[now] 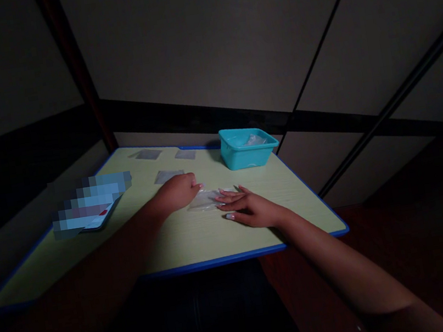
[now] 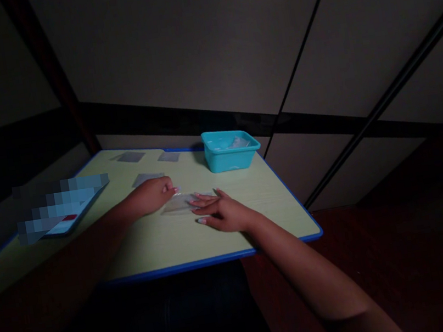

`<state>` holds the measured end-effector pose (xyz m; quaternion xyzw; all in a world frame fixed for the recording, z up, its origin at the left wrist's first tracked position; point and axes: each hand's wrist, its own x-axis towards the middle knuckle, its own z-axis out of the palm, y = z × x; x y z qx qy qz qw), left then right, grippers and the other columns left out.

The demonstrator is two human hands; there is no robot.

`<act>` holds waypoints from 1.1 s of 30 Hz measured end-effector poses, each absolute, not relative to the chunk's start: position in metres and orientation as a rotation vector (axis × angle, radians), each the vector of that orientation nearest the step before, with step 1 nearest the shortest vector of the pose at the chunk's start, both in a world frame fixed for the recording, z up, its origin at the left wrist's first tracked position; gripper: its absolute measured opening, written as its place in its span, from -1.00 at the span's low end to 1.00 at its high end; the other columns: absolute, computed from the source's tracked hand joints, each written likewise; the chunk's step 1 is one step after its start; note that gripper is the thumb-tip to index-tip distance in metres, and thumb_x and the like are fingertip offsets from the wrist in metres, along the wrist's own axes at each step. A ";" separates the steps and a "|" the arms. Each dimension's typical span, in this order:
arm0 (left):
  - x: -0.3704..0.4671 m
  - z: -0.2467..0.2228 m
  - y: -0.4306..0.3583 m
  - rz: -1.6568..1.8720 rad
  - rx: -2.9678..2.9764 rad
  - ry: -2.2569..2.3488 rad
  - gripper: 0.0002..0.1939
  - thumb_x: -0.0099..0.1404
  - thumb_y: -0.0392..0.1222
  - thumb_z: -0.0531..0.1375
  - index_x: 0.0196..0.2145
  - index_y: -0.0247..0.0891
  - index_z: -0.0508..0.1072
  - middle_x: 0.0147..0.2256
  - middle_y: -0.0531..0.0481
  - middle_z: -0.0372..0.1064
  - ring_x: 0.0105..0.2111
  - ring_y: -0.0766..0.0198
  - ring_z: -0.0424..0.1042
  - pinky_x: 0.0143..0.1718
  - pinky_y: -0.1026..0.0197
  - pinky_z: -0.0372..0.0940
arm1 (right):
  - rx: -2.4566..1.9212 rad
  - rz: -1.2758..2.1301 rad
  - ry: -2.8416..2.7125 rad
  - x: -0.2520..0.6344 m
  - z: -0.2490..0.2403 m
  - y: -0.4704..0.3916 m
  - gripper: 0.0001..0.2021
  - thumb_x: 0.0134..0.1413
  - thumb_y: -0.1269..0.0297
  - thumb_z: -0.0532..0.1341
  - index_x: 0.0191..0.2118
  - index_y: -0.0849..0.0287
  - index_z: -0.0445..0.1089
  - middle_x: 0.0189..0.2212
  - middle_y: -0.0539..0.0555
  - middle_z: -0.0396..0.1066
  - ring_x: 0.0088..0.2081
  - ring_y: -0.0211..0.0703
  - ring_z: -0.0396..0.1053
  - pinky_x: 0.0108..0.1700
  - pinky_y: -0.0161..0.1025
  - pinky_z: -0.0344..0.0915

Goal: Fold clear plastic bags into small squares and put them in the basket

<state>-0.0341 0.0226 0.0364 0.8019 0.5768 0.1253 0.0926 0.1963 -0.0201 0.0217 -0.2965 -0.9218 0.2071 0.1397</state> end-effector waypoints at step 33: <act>-0.020 0.014 0.010 0.362 2.714 1.323 -0.50 0.36 -0.12 -0.12 0.23 -0.21 0.04 0.29 -0.11 -0.17 0.29 0.11 -0.29 0.21 -0.13 -0.28 | -1.154 0.322 -2.613 0.199 0.014 -0.015 -0.45 0.26 0.16 -0.08 0.32 -0.02 -0.24 0.31 0.12 -0.24 0.31 -0.04 -0.27 0.20 0.29 -0.43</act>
